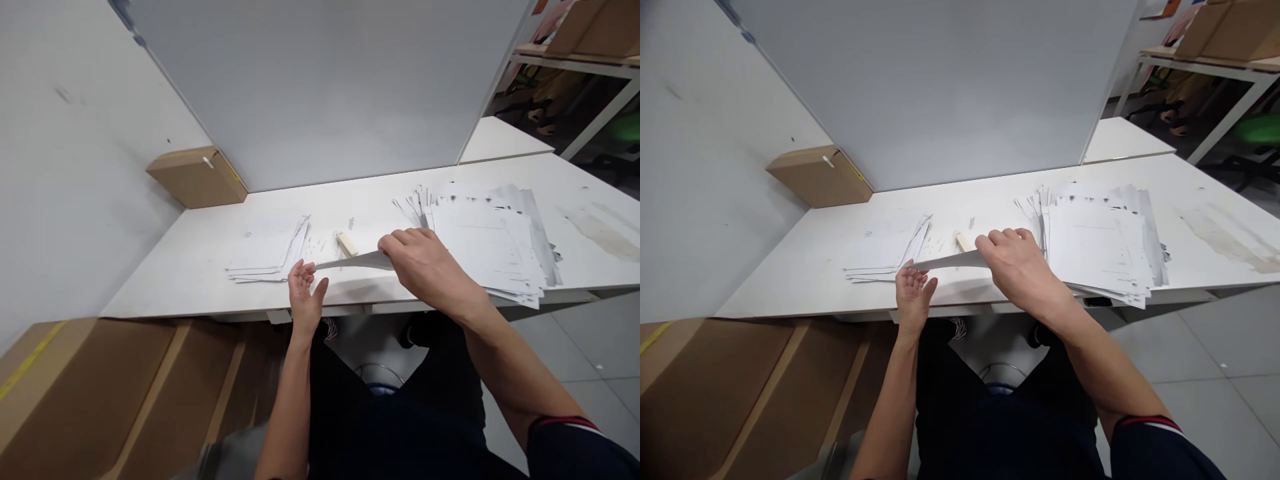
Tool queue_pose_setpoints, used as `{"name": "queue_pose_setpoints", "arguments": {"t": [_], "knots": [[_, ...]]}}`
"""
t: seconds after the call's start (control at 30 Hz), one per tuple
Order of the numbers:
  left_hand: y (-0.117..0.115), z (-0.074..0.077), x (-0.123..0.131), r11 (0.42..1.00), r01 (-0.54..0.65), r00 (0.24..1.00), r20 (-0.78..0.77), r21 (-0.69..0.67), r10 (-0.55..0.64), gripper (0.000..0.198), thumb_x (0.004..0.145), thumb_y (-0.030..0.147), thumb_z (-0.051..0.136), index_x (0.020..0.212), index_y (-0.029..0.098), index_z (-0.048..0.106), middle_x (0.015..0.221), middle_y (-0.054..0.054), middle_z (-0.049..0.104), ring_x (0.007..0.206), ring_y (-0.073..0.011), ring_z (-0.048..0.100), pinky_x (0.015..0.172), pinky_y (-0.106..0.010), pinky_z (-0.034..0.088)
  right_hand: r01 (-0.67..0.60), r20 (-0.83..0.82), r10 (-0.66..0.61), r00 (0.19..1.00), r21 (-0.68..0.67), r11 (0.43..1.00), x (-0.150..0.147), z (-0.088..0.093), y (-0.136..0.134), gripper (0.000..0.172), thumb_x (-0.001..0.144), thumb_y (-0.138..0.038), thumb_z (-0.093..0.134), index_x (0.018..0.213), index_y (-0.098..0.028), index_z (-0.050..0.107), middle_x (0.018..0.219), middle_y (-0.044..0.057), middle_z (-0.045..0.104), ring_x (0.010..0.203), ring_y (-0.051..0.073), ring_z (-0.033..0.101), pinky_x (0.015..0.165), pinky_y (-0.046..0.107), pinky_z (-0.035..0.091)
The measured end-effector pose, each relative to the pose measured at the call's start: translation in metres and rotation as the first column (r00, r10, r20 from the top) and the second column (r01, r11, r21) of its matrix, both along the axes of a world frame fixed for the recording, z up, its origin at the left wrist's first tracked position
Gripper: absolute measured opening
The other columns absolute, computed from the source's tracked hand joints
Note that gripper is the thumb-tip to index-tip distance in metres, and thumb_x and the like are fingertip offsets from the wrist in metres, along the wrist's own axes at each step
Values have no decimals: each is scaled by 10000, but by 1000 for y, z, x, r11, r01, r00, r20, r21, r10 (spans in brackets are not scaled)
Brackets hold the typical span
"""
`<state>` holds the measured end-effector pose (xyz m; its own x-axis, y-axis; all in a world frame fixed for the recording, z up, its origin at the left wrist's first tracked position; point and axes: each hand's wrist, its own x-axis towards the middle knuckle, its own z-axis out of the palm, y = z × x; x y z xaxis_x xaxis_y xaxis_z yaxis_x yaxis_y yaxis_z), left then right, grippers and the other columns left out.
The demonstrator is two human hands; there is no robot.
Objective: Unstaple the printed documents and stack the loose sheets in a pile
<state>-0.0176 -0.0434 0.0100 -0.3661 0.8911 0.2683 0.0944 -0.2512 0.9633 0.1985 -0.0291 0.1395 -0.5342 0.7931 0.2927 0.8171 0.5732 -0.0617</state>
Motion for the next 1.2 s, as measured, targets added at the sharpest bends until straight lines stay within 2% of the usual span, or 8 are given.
{"name": "queue_pose_setpoints", "arguments": {"t": [0.1, 0.23, 0.47, 0.67, 0.8, 0.93, 1.07, 1.2], "knots": [[-2, -10, -2, 993, 84, 991, -96, -79, -92, 555, 712, 356, 625, 1198, 224, 393, 1227, -110, 465, 1166, -199, 431, 967, -349, 332, -3, 167, 6, 986, -22, 1000, -11, -3, 2, 276, 735, 27, 328, 854, -146, 508, 747, 90, 553, 689, 191, 475, 659, 327, 273], [-4, -13, 1, 951, 221, 953, -159, -216, -258, 384, 800, 382, 496, 1133, 193, 471, 1149, -97, 537, 1080, -191, 498, 902, -328, 384, 18, 270, -2, 963, -57, 998, -20, -13, 7, 271, 703, 24, 375, 877, -148, 493, 778, 87, 552, 712, 188, 492, 626, 311, 267], [-3, -7, 5, 952, 221, 907, -316, -211, -280, 297, 833, 390, 427, 1013, 192, 553, 1026, -68, 588, 965, -178, 534, 852, -304, 392, 30, 295, -10, 955, -65, 997, -24, -19, 12, 215, 716, 7, 404, 835, -152, 488, 763, 78, 565, 715, 192, 512, 604, 304, 270], [-2, 2, 5, 989, 82, 990, -106, -126, -95, 283, 776, 418, 517, 897, 170, 579, 825, -35, 626, 818, -164, 567, 760, -286, 437, -43, 140, 58, 989, -110, 993, -12, -8, 9, 153, 783, -67, 385, 819, -181, 480, 636, 36, 551, 548, 147, 466, 532, 287, 248], [-2, 12, 3, 995, 56, 992, 115, -78, -47, 313, 696, 383, 622, 911, 165, 554, 818, -32, 631, 751, -137, 579, 731, -278, 460, -34, -149, -15, 989, -321, 947, 11, -7, 7, 137, 848, -269, 380, 759, -212, 466, 573, 7, 508, 468, 119, 415, 460, 266, 245], [-1, 8, 8, 975, 168, 972, 188, -146, -140, 380, 651, 329, 662, 956, 168, 502, 710, 10, 597, 620, -99, 551, 641, -259, 468, -39, -382, -216, 899, -560, 827, 33, -44, 5, 222, 838, -383, 396, 712, -207, 446, 628, 4, 525, 534, 129, 469, 472, 254, 314], [-3, 0, 19, 944, 179, 983, 83, -278, -162, 346, 688, 299, 615, 981, 165, 487, 615, 50, 532, 547, -83, 518, 602, -241, 454, -63, -460, -399, 793, -714, 697, 44, -92, -6, 279, 826, -432, 378, 702, -192, 448, 658, 5, 533, 582, 142, 498, 492, 257, 352], [-1, 3, 26, 912, 179, 956, -154, -369, -250, 475, 742, 305, 537, 1195, 204, 433, 725, 1, 591, 637, -118, 552, 622, -253, 445, 40, -470, -526, 709, -717, 695, 52, -113, -13, 277, 797, -435, 416, 674, -190, 458, 611, -8, 518, 542, 134, 482, 480, 254, 339]]}}
